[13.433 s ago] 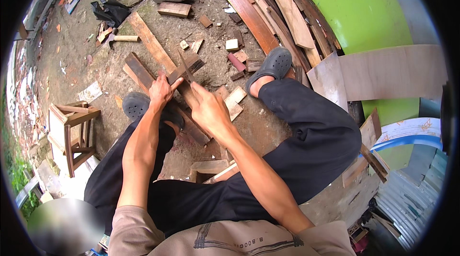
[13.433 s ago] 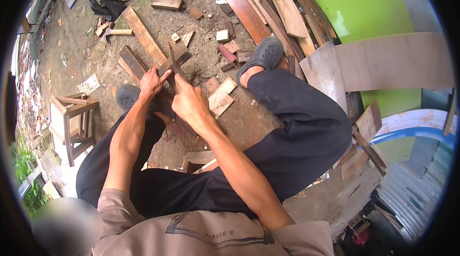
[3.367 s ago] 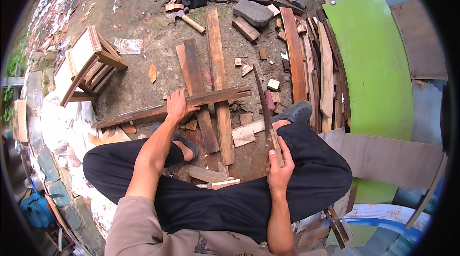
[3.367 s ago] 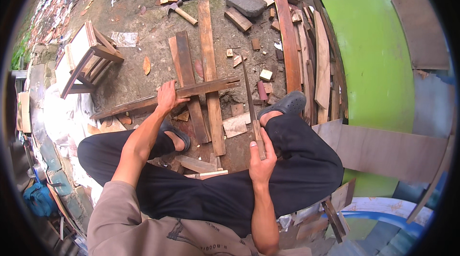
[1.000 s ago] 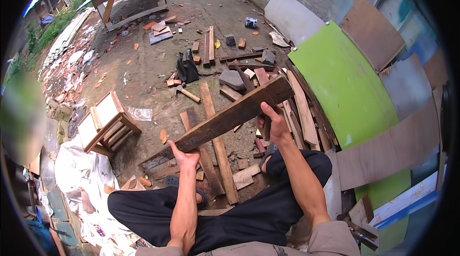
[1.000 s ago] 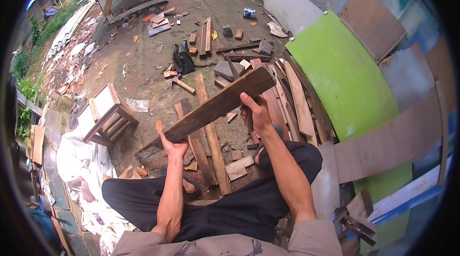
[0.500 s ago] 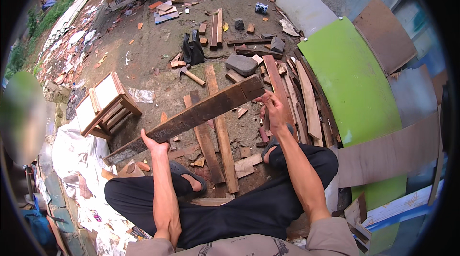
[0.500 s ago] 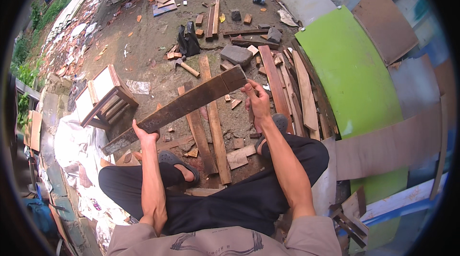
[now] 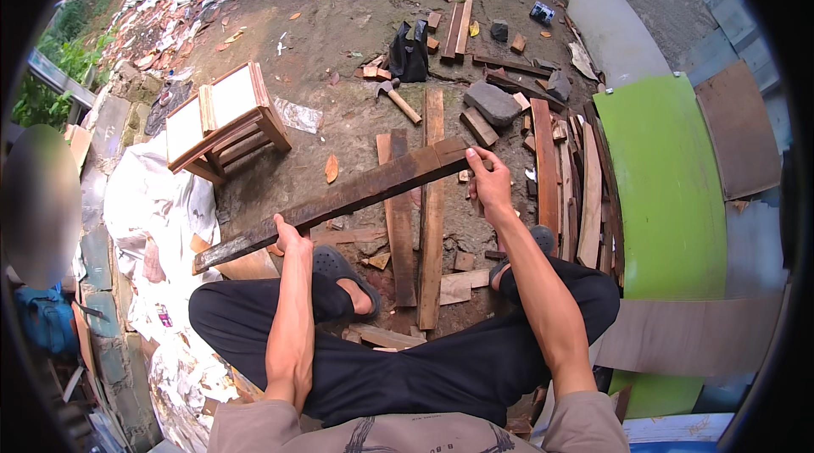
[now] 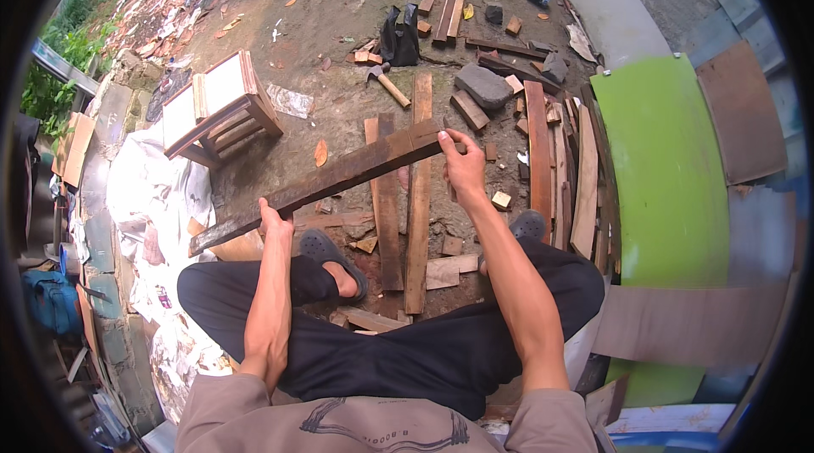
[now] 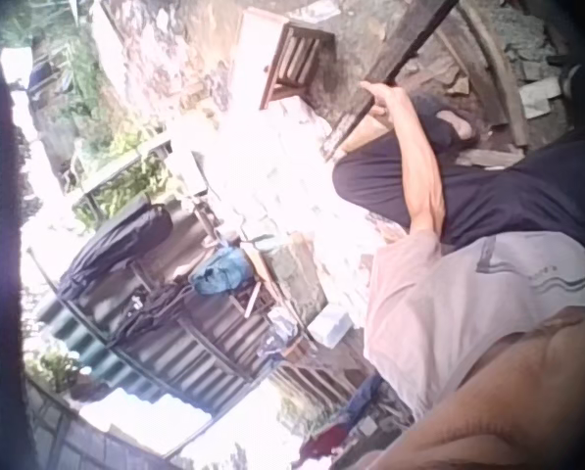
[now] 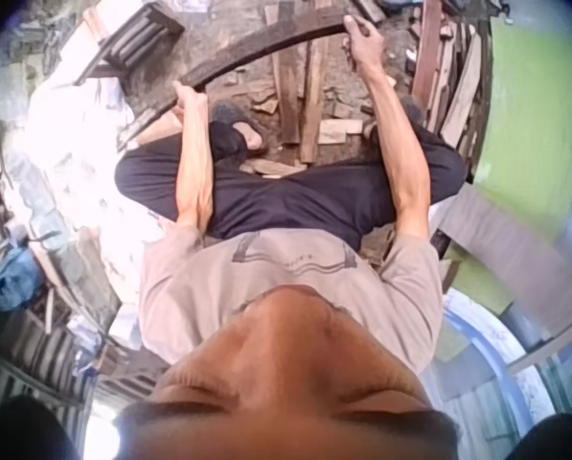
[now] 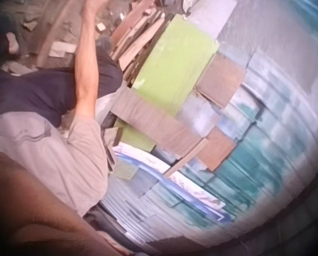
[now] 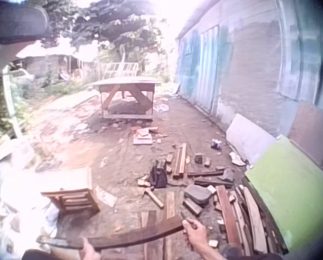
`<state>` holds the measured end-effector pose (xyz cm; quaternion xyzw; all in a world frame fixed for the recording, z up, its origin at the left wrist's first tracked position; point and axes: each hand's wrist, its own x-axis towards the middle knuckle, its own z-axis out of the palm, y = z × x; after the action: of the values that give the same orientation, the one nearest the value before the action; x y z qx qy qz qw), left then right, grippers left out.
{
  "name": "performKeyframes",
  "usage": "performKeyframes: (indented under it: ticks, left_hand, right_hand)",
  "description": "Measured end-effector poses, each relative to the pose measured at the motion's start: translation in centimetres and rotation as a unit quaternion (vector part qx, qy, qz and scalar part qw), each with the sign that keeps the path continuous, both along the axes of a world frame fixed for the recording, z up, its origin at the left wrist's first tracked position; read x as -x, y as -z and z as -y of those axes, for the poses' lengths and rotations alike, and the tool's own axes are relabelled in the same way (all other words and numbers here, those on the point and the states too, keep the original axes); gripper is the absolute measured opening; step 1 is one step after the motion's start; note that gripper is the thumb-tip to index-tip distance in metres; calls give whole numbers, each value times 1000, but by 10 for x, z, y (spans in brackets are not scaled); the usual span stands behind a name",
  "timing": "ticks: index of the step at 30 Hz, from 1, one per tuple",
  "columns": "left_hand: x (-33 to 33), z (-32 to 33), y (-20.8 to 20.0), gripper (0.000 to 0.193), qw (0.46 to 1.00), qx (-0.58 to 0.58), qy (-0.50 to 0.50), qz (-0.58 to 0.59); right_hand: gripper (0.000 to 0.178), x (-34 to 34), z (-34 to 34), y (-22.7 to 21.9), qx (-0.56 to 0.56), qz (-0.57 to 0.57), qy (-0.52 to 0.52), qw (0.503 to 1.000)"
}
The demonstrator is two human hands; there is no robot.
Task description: The person sits cross-legged on the ground and uses a hand saw to cut a small wooden plank resting on a larger plank. The person repeatedly saws the wood, pauses to reposition the plank, and continues cutting until the clip ends.
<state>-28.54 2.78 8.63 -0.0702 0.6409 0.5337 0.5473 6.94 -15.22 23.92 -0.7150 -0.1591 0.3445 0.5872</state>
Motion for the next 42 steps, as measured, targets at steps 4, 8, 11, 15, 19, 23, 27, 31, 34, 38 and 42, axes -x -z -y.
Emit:
performKeyframes:
  ticks: [4,8,11,15,19,23,27,31,34,38,42]
  left_hand:
    - [6,-1,31,55,1000,5,21,-7]
    - [5,2,67,52,992,50,101,-50]
    - [6,9,90,57,957,96,239,-133]
    - [-41,18,83,70,768,3,321,-554]
    - [-79,-4,43,92,616,-66,646,-446]
    - [-126,0,44,104,399,-53,783,-475]
    - [-116,-24,64,115,324,-55,847,-418]
    - [-95,-30,74,97,262,-108,878,-386]
    - [-97,-13,71,76,215,-169,840,-469]
    - [-79,-3,47,68,268,-258,770,-518]
    - [-71,-4,-4,60,335,-308,719,-526]
  right_hand:
    - [39,-8,2,14,47,65,46,996]
    - [41,-31,26,31,100,89,63,989]
    - [41,-30,37,35,123,79,69,987]
    - [39,-30,51,49,148,51,63,986]
    - [40,-19,57,49,142,29,68,987]
    - [41,-12,72,48,136,14,55,989]
    - [39,-1,91,4,148,-1,12,989]
    - [36,9,118,-48,142,-22,-23,989]
    - [33,6,132,-52,118,-28,-22,992]
    - [33,5,112,-37,131,-12,-5,991]
    - [38,0,85,-1,111,31,0,993]
